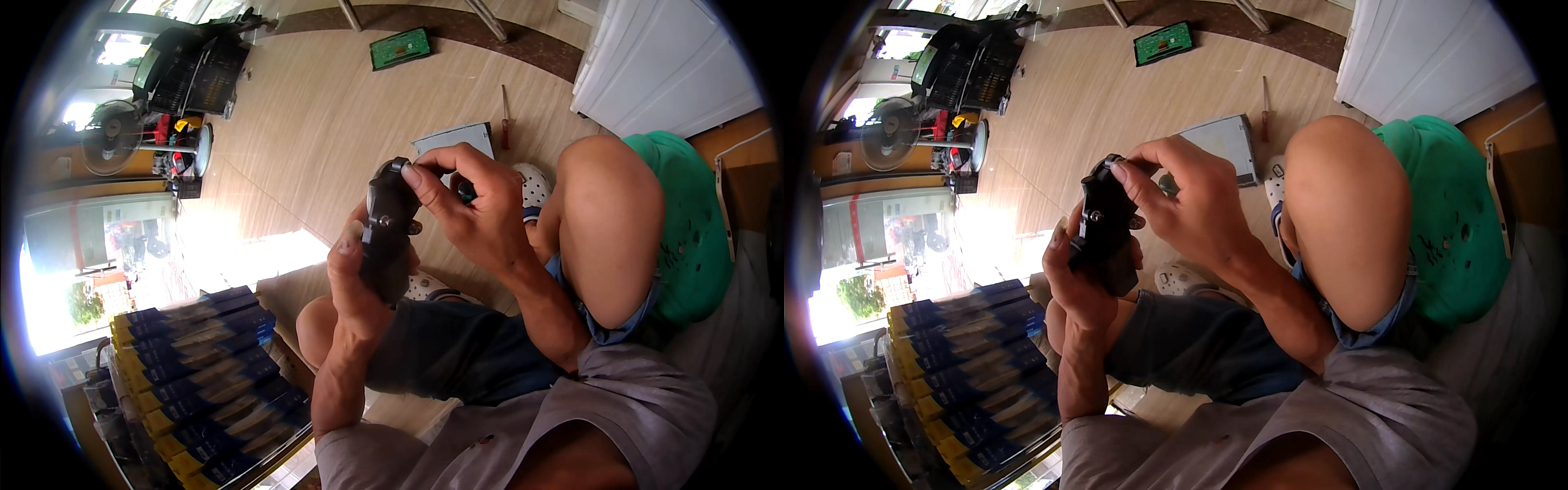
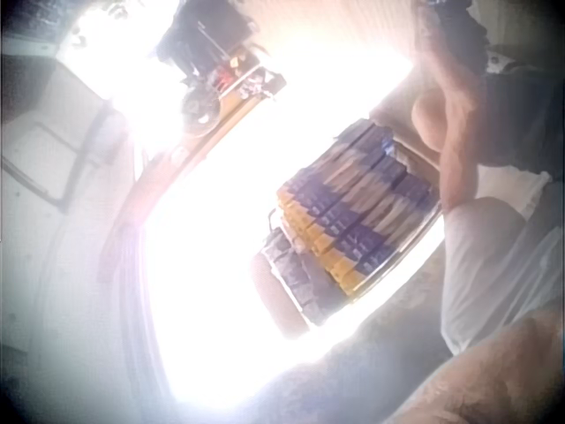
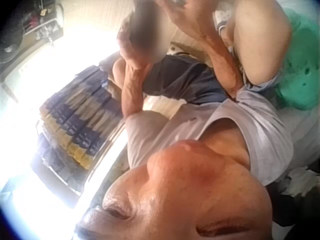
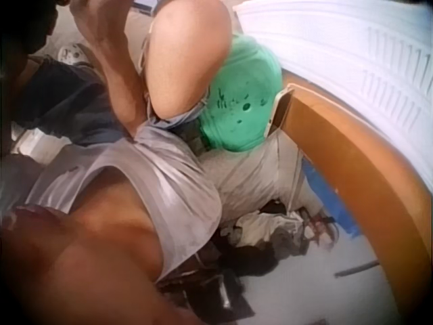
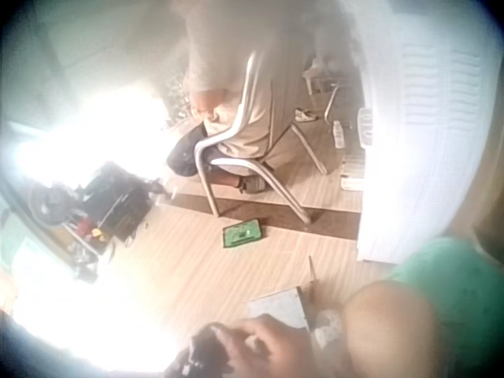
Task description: The person unscrews and removes components from a small mechanical or electronic device using a screwdriver, handling small screws and internal parts.
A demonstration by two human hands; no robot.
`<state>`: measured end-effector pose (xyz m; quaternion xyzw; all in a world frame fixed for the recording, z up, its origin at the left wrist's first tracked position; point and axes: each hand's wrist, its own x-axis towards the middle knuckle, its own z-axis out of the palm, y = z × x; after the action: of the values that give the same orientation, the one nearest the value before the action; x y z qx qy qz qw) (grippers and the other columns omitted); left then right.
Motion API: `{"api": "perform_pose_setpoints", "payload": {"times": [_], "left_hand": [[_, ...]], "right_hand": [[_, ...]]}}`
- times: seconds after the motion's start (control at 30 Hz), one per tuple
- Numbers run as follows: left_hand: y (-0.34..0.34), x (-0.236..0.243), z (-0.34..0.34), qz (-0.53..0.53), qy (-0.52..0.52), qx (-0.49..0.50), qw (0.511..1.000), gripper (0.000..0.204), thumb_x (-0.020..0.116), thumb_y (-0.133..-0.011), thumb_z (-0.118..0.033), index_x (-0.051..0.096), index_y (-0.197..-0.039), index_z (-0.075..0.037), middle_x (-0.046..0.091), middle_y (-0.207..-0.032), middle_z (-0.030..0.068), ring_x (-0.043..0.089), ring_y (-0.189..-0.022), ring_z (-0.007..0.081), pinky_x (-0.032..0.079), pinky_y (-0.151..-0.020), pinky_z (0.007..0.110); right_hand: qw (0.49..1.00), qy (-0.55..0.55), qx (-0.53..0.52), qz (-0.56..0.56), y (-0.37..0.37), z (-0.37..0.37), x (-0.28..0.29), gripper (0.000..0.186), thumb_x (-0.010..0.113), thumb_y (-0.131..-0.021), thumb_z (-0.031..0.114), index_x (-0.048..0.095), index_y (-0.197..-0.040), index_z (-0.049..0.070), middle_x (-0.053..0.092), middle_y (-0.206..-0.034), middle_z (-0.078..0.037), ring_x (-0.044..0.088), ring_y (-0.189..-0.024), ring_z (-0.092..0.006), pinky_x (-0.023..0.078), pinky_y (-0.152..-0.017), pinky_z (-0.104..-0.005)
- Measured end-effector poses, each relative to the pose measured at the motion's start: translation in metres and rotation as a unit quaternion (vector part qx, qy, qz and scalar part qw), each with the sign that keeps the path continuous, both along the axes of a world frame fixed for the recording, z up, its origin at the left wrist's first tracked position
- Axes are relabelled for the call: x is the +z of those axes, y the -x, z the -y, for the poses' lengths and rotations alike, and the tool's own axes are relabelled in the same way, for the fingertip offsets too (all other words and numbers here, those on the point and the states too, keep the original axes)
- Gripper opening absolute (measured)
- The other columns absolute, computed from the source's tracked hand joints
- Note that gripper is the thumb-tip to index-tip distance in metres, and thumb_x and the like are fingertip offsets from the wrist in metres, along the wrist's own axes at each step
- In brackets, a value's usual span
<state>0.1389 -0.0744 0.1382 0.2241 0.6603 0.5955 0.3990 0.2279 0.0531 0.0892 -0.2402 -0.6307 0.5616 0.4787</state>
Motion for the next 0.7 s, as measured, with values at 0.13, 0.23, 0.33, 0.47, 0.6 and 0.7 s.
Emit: {"api": "perform_pose_setpoints", "payload": {"times": [0.13,0.23,0.33,0.47,0.6,0.7], "left_hand": [[-0.0003,0.0017,-0.0001,0.0,0.002,0.001,1.0,0.077,0.031,-0.093,-0.062,0.051,-0.135,-0.001,0.066,-0.101,0.0159,0.062,-0.069,0.0214,0.049,-0.057,0.031],[-0.002,0.002,-0.0021,-0.001,0.003,0.01,1.0,0.077,0.031,-0.092,-0.062,0.051,-0.135,-0.001,0.066,-0.101,0.0157,0.061,-0.068,0.021,0.048,-0.057,0.031],[-0.0008,0.0017,-0.0019,-0.005,-0.002,0.003,1.0,0.078,0.031,-0.092,-0.062,0.051,-0.135,0.0,0.066,-0.101,0.0157,0.061,-0.067,0.0208,0.048,-0.057,0.031],[0.0023,0.0055,0.0006,0.026,-0.012,-0.024,0.999,0.087,0.047,-0.088,-0.066,0.044,-0.141,0.003,0.064,-0.106,0.0161,0.061,-0.074,0.0161,0.049,-0.063,0.027],[0.0025,0.0053,0.0012,0.025,-0.013,-0.021,0.999,0.087,0.047,-0.088,-0.066,0.044,-0.141,0.003,0.064,-0.106,0.0159,0.061,-0.074,0.016,0.049,-0.063,0.027],[-0.0001,0.0043,-0.0002,0.004,-0.005,-0.001,1.0,0.08,0.036,-0.09,-0.063,0.049,-0.136,0.001,0.065,-0.103,0.0166,0.061,-0.07,0.0192,0.048,-0.058,0.029]], "right_hand": [[1.0,-0.026,-0.015,-0.001,-0.0006,0.0001,0.0013,0.015,0.074,-0.09,0.014,0.069,-0.097,0.002,0.071,-0.081,-0.006,0.064,-0.067,-0.0106,0.049,-0.058,-0.025],[0.999,-0.048,-0.022,-0.012,-0.0004,-0.0007,-0.0003,0.014,0.074,-0.089,0.012,0.069,-0.1,0.003,0.071,-0.085,-0.006,0.064,-0.069,-0.0115,0.048,-0.058,-0.0248],[0.997,-0.068,-0.022,-0.026,0.0006,-0.0016,-0.0039,0.015,0.074,-0.089,0.009,0.07,-0.102,0.003,0.071,-0.089,-0.006,0.064,-0.071,-0.0115,0.047,-0.056,-0.0241],[0.996,-0.078,-0.019,-0.035,0.0003,-0.0011,-0.0028,0.016,0.074,-0.088,0.007,0.07,-0.103,0.004,0.07,-0.09,-0.005,0.062,-0.07,-0.0102,0.046,-0.055,-0.023],[0.997,-0.062,-0.008,-0.033,-0.0012,-0.0004,-0.0003,0.016,0.074,-0.089,0.009,0.07,-0.104,0.003,0.07,-0.091,-0.005,0.06,-0.067,-0.009,0.045,-0.054,-0.0224],[0.997,-0.061,-0.004,-0.041,-0.0014,-0.0013,0.0003,0.016,0.074,-0.089,0.011,0.07,-0.103,0.003,0.07,-0.091,-0.005,0.06,-0.066,-0.0086,0.044,-0.054,-0.0217]]}}
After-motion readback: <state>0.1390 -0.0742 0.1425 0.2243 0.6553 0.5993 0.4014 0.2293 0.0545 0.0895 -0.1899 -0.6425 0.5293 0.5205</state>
